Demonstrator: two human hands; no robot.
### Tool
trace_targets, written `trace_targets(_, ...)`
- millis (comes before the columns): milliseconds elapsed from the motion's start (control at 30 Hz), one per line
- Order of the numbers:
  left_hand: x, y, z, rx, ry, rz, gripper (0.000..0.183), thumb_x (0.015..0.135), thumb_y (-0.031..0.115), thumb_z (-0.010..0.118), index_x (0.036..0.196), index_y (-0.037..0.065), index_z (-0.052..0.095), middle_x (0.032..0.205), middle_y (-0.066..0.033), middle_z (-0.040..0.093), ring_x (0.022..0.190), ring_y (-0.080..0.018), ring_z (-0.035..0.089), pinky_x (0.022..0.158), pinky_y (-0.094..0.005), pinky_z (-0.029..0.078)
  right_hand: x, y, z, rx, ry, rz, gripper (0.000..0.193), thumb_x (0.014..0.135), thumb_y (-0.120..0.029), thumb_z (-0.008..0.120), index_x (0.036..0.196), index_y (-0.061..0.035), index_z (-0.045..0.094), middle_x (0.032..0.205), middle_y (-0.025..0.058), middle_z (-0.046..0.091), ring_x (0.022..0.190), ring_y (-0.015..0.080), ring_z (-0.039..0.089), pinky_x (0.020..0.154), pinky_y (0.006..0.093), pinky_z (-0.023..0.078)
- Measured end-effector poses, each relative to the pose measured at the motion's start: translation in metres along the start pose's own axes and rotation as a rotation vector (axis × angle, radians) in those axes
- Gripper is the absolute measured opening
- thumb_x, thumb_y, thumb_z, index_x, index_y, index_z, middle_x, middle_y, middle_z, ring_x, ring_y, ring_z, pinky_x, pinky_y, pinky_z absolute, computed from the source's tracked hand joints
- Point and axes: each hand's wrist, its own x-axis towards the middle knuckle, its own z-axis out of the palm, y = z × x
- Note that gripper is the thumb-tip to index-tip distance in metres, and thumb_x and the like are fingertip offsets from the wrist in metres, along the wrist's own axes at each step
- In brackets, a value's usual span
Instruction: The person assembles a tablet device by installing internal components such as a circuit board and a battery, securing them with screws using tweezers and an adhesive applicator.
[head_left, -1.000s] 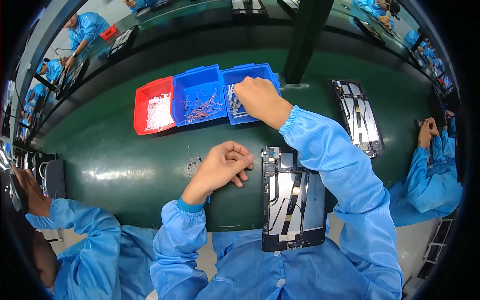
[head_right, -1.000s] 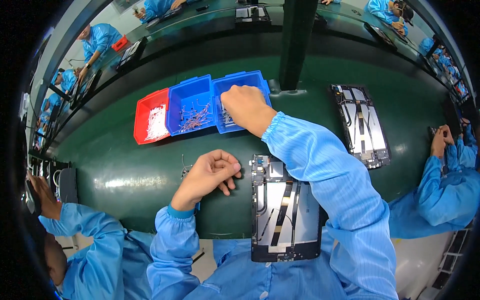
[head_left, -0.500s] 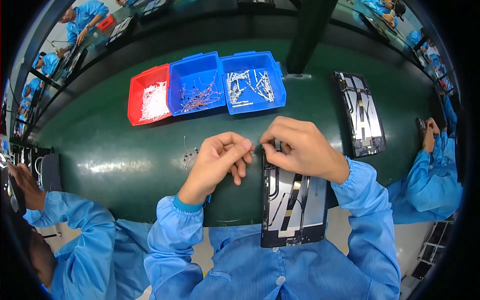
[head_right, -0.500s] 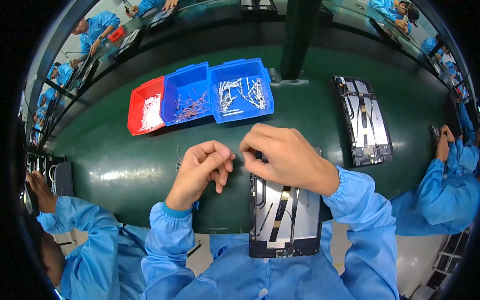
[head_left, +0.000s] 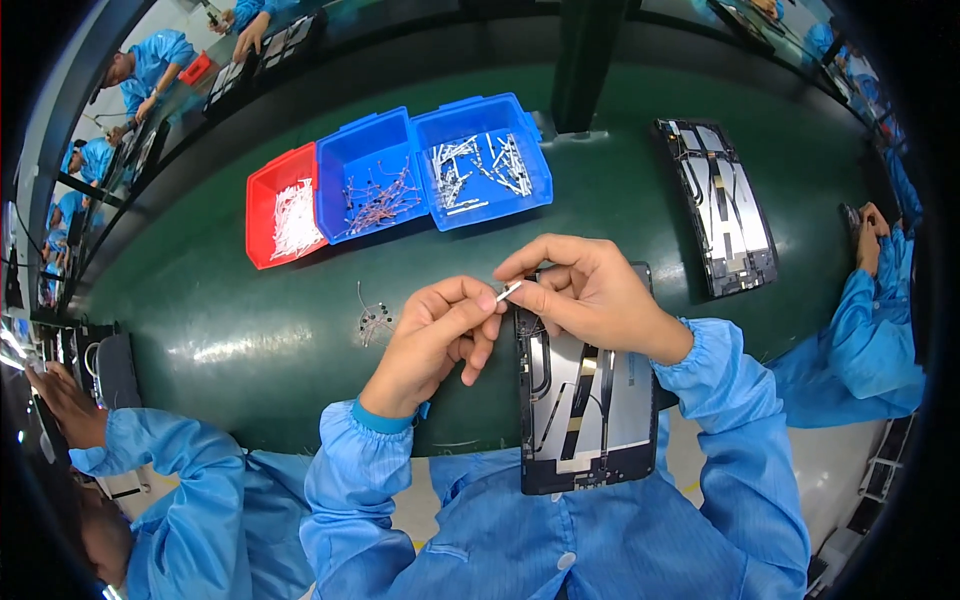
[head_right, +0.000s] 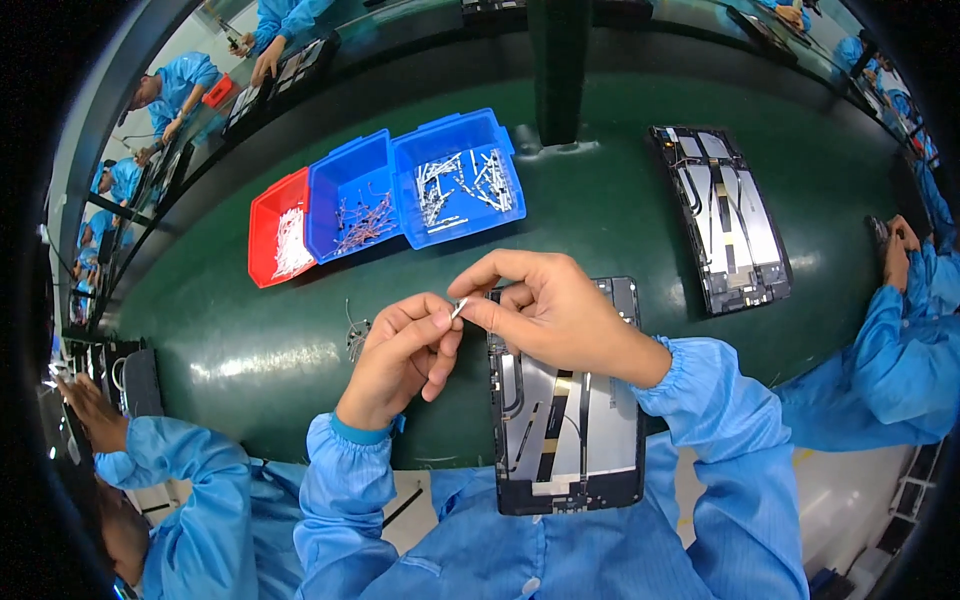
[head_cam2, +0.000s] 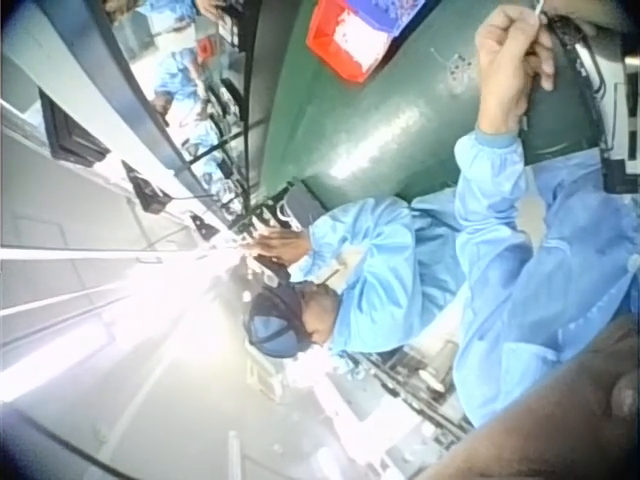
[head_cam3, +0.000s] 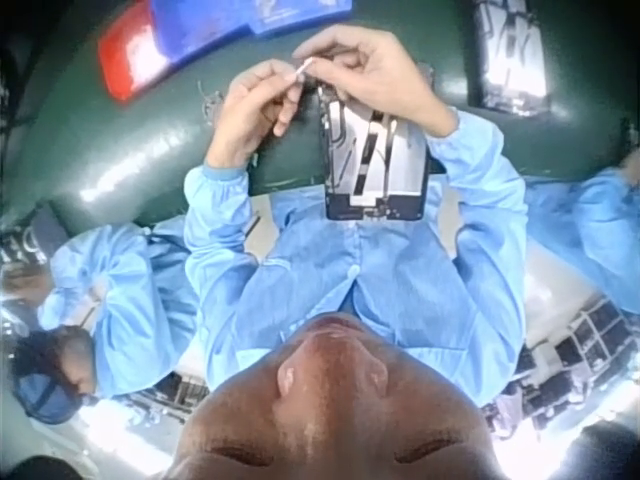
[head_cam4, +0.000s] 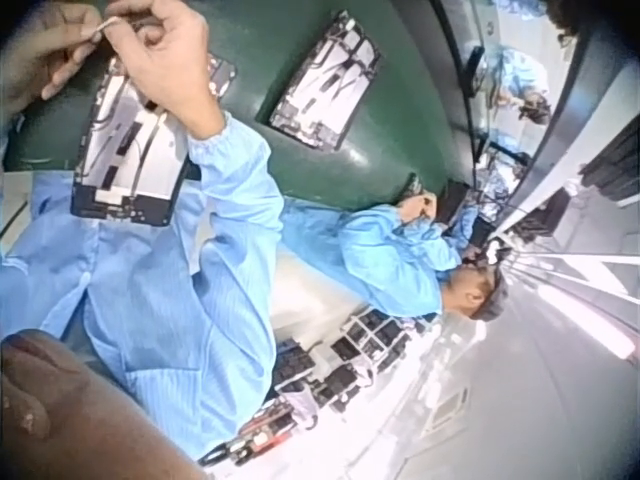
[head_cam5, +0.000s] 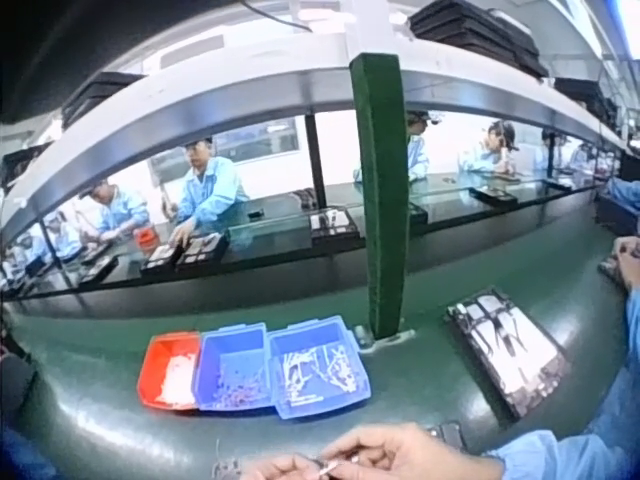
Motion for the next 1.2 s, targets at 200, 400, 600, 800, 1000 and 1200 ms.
trace_targets(200, 0.002, 0.001, -0.002, -0.111, -0.069, -0.078, 0.021, 0.098, 0.022, 0.057, 0.094, 0.002, 0.059, 0.075, -0.0038, 0.058, 0.052, -0.0098, 0.055, 0.037, -0.0222, 0.041, -0.001, 0.003, 0.0, 0.026, -0.054, -0.065, 0.016, 0.095, -0.005, 0.063, 0.108, 0.0049, 0.064, 0.098, 0.006, 0.062, 0.071, 0.0057, 0.062, 0.055, 0.0181, 0.046)
trace_targets(400, 0.002, 0.001, -0.004, -0.182, -0.106, -0.12, 0.021, 0.097, 0.022, 0.057, 0.095, 0.001, 0.058, 0.076, -0.005, 0.058, 0.052, -0.0109, 0.055, 0.038, -0.0225, 0.042, 0.002, 0.004, -0.001, -0.002, -0.08, -0.077, 0.011, 0.094, -0.002, 0.063, 0.102, 0.0055, 0.064, 0.102, 0.0065, 0.059, 0.077, 0.0059, 0.061, 0.057, 0.0169, 0.046)
trace_targets(600, -0.001, -0.001, 0.008, 0.165, 0.183, 0.195, 0.024, 0.097, 0.02, 0.062, 0.103, -0.003, 0.061, 0.08, -0.0063, 0.06, 0.054, -0.0094, 0.057, 0.041, -0.0216, 0.045, -0.004, 0.001, 0.001, -0.113, 0.044, -0.059, 0.008, 0.089, -0.002, 0.068, 0.095, 0.0028, 0.067, 0.079, 0.0, 0.064, 0.059, -0.0006, 0.051, 0.049, 0.0154, 0.035)
trace_targets(800, -0.001, -0.004, 0.007, 0.248, 0.212, 0.267, 0.021, 0.095, 0.017, 0.066, 0.099, -0.003, 0.064, 0.079, -0.0061, 0.062, 0.055, -0.0078, 0.057, 0.041, -0.0211, 0.045, -0.001, 0.003, 0.003, -0.373, 0.112, -0.192, 0.006, 0.082, 0.0, 0.071, 0.088, -0.001, 0.069, 0.072, -0.0012, 0.064, 0.052, -0.0009, 0.047, 0.045, 0.0187, 0.032)
trace_targets(1000, 0.002, -0.001, -0.002, 0.195, 0.164, 0.146, 0.012, 0.092, 0.01, 0.065, 0.092, -0.002, 0.064, 0.07, -0.0041, 0.06, 0.052, -0.0074, 0.056, 0.041, -0.0212, 0.043, -0.002, 0.004, -0.002, -1.01, 0.04, -0.681, 0.014, 0.076, -0.007, 0.072, 0.089, -0.006, 0.066, 0.086, 0.0066, 0.064, 0.065, 0.0184, 0.063, 0.051, 0.0317, 0.049)
trace_targets(1200, 0.002, 0.012, -0.012, 0.383, 0.417, 0.355, 0.009, 0.093, 0.011, 0.061, 0.088, 0.004, 0.064, 0.057, 0.0, 0.054, 0.038, -0.0069, 0.044, 0.035, -0.0224, 0.031, -0.008, -0.002, -0.001, -1.039, 0.112, -0.974, 0.021, 0.071, 0.0, 0.074, 0.09, -0.006, 0.069, 0.087, 0.0061, 0.065, 0.057, 0.0128, 0.059, 0.046, 0.0257, 0.046)
